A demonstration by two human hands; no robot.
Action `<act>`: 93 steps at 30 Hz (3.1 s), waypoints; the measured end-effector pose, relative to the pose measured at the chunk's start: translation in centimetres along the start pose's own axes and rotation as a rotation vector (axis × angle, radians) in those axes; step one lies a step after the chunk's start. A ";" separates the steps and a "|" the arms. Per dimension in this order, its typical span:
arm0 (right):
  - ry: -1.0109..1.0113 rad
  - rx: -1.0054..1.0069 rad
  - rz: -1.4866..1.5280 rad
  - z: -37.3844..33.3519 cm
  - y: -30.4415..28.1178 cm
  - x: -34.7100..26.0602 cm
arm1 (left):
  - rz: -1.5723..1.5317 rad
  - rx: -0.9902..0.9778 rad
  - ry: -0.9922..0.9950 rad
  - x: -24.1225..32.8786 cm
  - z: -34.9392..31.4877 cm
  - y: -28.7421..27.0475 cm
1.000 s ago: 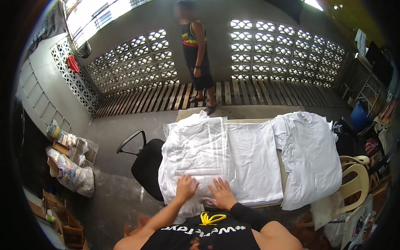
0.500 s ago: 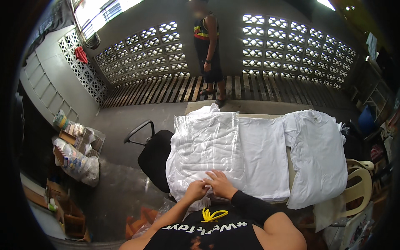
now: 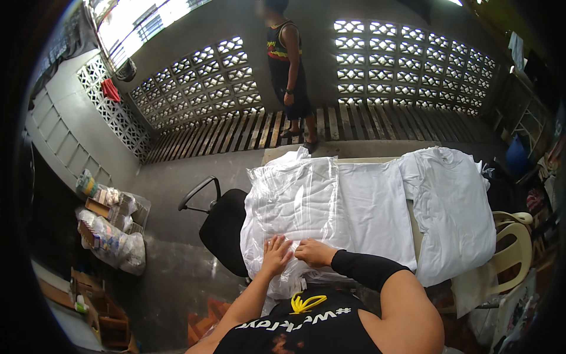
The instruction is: The person folds white t-shirts on a table, smoothing and aligning each shirt before folding it into a compact rectangle. The person places folded shirts into a stack and occasionally moves them to a nearby surface.
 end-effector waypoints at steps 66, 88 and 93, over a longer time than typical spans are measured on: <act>0.030 -0.066 1.356 2.7 -8.0 -13.6 | -0.334 0.522 0.256 8.0 2.8 -19.0; 0.832 0.068 -0.186 2.6 -3.9 18.1 | 0.249 -0.047 -0.964 -2.7 -23.4 -2.2; 1.017 0.130 -0.136 3.3 -2.7 21.8 | -0.959 0.356 -1.426 -3.9 -24.0 -1.9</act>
Point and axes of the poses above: each hand's wrist, its own z-axis towards the middle knuckle, its own y-axis out of the palm, x = y × z, the point moved 2 cm from there along z, towards the middle knuckle, and after that the axes turned 2 degrees about -y, right-handed, at the moved point
